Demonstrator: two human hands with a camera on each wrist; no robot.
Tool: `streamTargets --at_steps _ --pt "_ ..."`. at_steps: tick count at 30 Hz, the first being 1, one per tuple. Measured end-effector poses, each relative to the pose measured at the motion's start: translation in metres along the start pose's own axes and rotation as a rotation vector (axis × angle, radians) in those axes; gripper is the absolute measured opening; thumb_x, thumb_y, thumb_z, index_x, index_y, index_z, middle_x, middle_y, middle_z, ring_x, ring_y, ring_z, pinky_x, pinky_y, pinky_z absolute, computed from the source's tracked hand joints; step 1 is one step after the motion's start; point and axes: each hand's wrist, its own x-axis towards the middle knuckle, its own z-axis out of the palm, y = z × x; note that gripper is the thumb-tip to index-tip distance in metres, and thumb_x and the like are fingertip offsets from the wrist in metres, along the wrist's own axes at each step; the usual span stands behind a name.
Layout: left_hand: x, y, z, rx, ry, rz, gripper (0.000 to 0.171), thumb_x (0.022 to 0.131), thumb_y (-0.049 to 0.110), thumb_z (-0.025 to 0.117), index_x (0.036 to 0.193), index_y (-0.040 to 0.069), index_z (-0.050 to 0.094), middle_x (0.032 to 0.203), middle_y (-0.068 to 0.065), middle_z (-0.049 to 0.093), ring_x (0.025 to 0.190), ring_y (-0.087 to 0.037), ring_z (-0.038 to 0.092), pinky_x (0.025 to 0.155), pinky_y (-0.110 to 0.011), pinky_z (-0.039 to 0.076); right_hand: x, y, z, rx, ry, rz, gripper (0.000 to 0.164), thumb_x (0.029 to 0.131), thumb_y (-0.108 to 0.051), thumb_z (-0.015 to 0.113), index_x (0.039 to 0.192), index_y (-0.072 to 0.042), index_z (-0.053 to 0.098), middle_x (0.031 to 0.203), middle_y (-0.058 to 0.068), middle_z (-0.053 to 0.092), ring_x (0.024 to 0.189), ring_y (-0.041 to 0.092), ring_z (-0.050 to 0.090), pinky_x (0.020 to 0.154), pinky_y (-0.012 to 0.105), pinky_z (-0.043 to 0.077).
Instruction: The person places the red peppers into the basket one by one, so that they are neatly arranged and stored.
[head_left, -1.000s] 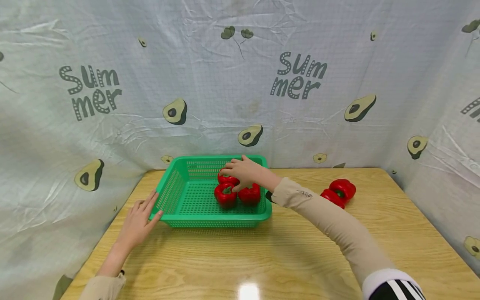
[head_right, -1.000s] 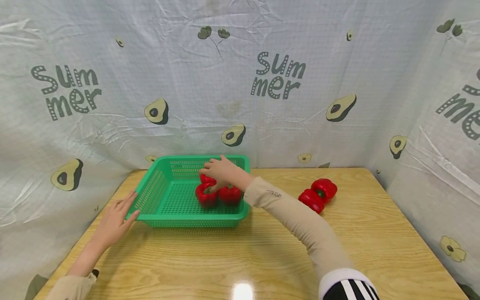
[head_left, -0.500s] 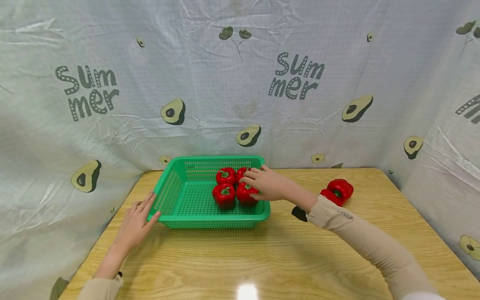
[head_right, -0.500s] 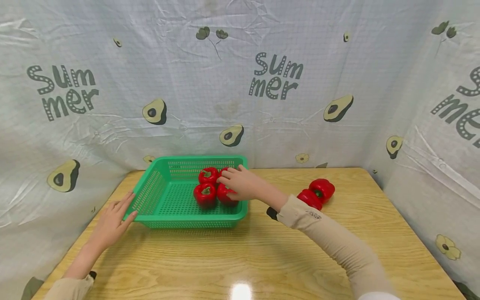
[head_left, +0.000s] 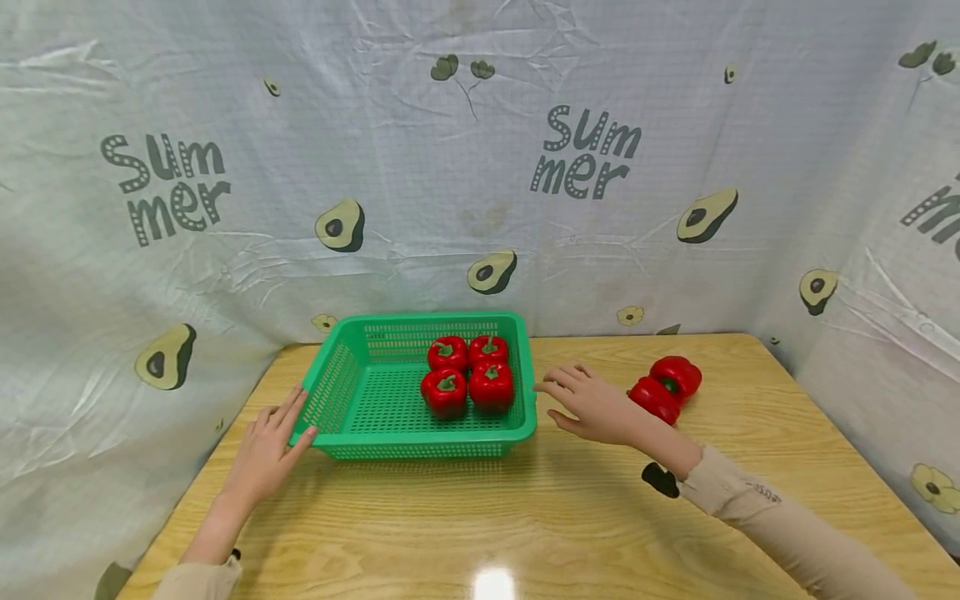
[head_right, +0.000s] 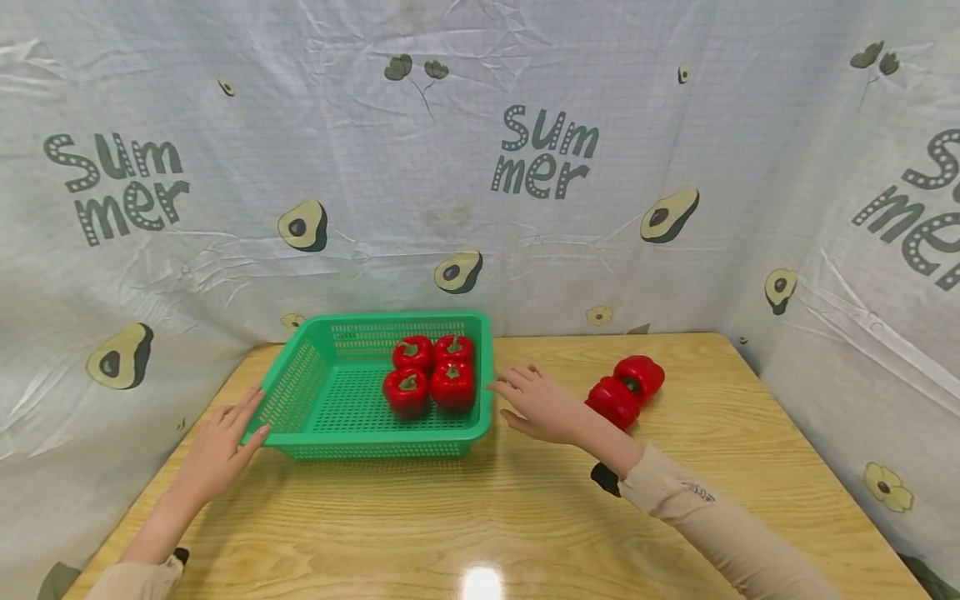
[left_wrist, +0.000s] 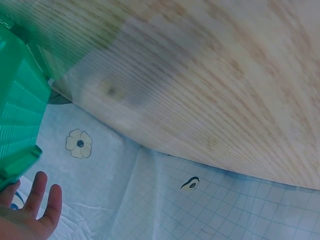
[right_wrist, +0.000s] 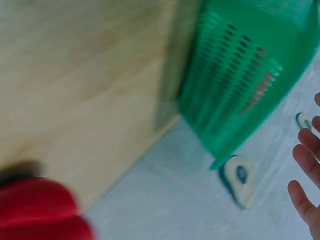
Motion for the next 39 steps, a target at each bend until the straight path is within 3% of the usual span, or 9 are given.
streamTargets --at_steps 4,12,19,29,39 --pt "0.0 0.001 -0.001 -0.004 -0.007 -0.005 0.056 0.092 0.03 0.046 0.138 0.001 0.031 0.144 -0.016 0.029 0.107 -0.039 0.039 0.082 -0.056 0.031 -0.028 0.008 0.005 0.011 0.032 0.065 0.039 0.075 -0.019 0.068 0.111 -0.009 0.057 0.103 0.002 0.057 0.098 0.019 0.051 0.085 0.038 0.042" --pt "0.0 0.004 -0.003 -0.001 -0.011 -0.015 0.057 0.093 0.032 0.045 0.138 0.001 0.031 0.142 -0.018 0.032 0.107 -0.038 0.04 0.081 -0.056 0.032 -0.071 0.034 0.013 -0.132 0.056 0.149 0.04 0.07 -0.018 0.069 0.107 -0.005 0.059 0.105 0.01 0.058 0.095 0.028 0.052 0.079 0.044 0.04" --pt "0.001 0.004 -0.002 -0.012 -0.007 -0.016 0.056 0.092 0.03 0.046 0.138 0.001 0.032 0.144 -0.017 0.03 0.108 -0.039 0.04 0.081 -0.056 0.032 -0.094 0.049 0.021 -0.215 -0.029 0.291 0.051 0.071 -0.031 0.07 0.112 -0.003 0.056 0.112 0.019 0.055 0.101 0.034 0.049 0.083 0.051 0.035" --pt "0.0 0.009 -0.004 -0.01 -0.026 -0.034 0.056 0.091 0.028 0.048 0.138 0.0 0.032 0.141 -0.02 0.032 0.109 -0.041 0.039 0.083 -0.058 0.032 -0.106 0.057 0.033 -0.254 -0.187 0.439 0.069 0.069 -0.047 0.069 0.124 -0.01 0.051 0.118 0.027 0.05 0.105 0.042 0.046 0.084 0.059 0.032" --pt "0.0 0.009 -0.005 -0.01 -0.024 -0.037 0.056 0.091 0.028 0.048 0.138 0.0 0.032 0.141 -0.02 0.032 0.109 -0.041 0.04 0.083 -0.058 0.031 -0.102 0.064 0.042 -0.293 -0.237 0.468 0.071 0.061 -0.047 0.075 0.118 -0.01 0.052 0.106 0.025 0.051 0.096 0.041 0.044 0.081 0.058 0.033"
